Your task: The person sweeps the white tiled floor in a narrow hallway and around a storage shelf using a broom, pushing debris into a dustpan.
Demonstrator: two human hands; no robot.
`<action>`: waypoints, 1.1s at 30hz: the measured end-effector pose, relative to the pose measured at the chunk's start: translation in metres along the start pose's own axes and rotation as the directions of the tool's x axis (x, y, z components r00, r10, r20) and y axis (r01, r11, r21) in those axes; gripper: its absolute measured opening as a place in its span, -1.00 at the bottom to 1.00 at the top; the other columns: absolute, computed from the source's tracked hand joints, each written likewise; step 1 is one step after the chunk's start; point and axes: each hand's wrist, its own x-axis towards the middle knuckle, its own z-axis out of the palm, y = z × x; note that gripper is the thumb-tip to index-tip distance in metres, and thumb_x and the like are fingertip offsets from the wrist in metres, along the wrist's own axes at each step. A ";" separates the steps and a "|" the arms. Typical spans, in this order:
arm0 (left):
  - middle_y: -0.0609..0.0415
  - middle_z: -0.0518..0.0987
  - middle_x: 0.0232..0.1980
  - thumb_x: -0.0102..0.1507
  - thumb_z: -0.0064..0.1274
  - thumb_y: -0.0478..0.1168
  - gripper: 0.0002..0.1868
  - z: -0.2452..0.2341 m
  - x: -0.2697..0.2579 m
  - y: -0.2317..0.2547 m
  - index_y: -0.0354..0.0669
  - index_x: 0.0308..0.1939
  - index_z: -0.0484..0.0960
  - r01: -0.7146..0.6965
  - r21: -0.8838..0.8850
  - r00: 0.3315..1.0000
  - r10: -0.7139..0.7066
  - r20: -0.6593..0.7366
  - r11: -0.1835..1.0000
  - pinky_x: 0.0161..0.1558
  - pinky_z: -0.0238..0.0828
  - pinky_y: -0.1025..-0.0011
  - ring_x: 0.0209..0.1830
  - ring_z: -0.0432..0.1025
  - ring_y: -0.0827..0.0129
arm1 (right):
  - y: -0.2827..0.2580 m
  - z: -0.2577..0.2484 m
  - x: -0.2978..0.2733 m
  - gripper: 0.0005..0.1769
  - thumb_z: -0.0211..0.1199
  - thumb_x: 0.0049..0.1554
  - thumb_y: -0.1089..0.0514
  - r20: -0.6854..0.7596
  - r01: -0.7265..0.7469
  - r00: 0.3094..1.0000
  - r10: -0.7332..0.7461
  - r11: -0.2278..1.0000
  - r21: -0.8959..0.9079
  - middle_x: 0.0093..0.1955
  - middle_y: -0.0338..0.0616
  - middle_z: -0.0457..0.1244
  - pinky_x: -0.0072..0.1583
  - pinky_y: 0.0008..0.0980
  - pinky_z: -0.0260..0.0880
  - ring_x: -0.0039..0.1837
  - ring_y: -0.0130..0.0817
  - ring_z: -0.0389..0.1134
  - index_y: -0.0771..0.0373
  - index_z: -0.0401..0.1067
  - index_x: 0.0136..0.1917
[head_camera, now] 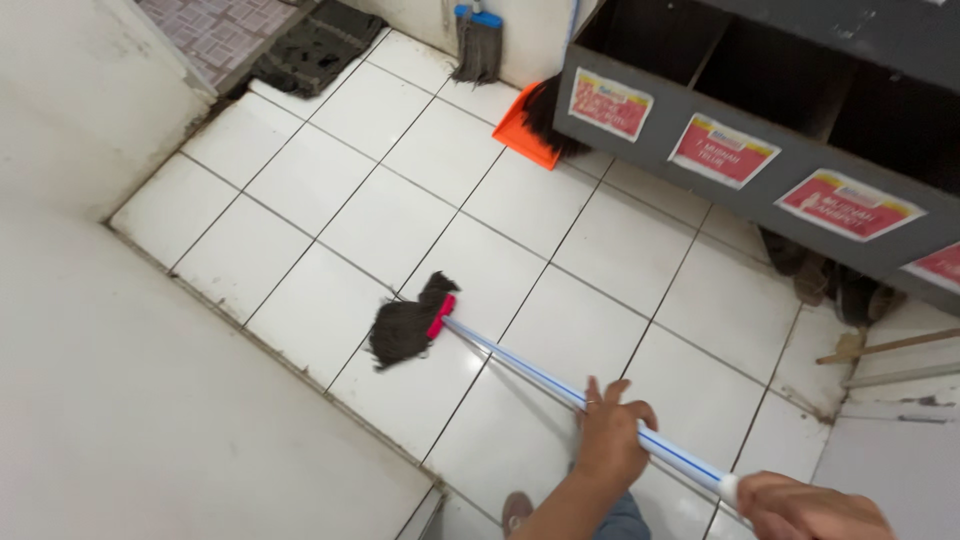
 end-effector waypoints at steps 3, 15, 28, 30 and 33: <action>-0.23 0.37 0.37 -0.05 0.25 -0.48 -0.70 0.000 0.047 0.002 -0.06 -0.28 0.70 -0.067 0.070 0.995 0.061 0.081 0.995 0.53 -0.21 -0.23 0.51 0.08 -0.26 | 0.036 -0.024 0.014 -0.63 0.25 0.22 0.23 0.000 -0.137 0.991 0.137 0.989 0.055 -0.46 -0.19 0.22 0.03 -0.13 0.59 -0.35 -0.36 0.28 0.19 0.28 -0.41; -0.32 0.30 0.37 0.04 0.25 -0.29 -0.59 -0.162 0.228 -0.068 -0.08 -0.01 0.64 0.383 -0.013 0.822 -0.348 -0.451 0.924 0.25 0.31 0.06 0.36 0.21 -0.18 | 0.087 0.192 0.349 -0.51 0.27 0.15 0.27 0.188 -0.069 0.982 0.020 0.964 0.255 -0.55 -0.22 -0.03 -0.38 -0.40 -0.06 -0.42 -0.53 -0.07 0.32 0.08 -0.48; -0.20 0.64 -0.15 0.46 -0.35 -0.03 -0.57 -0.078 0.308 -0.111 -0.35 0.16 0.32 0.272 -0.956 0.551 -0.797 0.247 -0.108 -0.15 0.66 0.15 -0.19 0.62 0.05 | 0.155 0.105 0.329 -0.73 0.23 0.33 0.23 0.175 -0.390 0.921 0.349 0.793 0.469 -0.21 -0.16 0.26 -0.19 -0.49 0.15 -0.16 -0.55 0.15 0.34 0.23 -0.15; -0.14 0.68 -0.12 0.45 -0.32 -0.06 -0.61 -0.077 0.314 -0.113 -0.31 0.17 0.36 0.412 -0.911 0.545 -0.797 0.262 -0.018 -0.14 0.64 0.16 -0.16 0.63 0.14 | 0.147 0.091 0.345 -0.74 0.10 0.28 0.20 0.375 -0.819 0.574 0.728 0.509 0.266 0.03 -0.24 0.24 -0.16 -0.52 0.36 -0.07 -0.63 0.26 0.26 0.24 0.22; -0.03 0.71 -0.11 0.46 -0.30 -0.01 -0.60 -0.081 0.316 -0.128 -0.24 0.15 0.41 0.486 -0.871 0.557 -0.795 0.239 0.078 -0.13 0.54 0.18 -0.12 0.61 0.26 | 0.129 0.088 0.381 -0.50 0.05 0.30 0.08 0.527 -0.967 0.209 0.824 0.254 -0.013 0.15 -0.13 0.29 -0.23 -0.39 0.32 -0.12 -0.43 0.33 0.15 0.14 0.48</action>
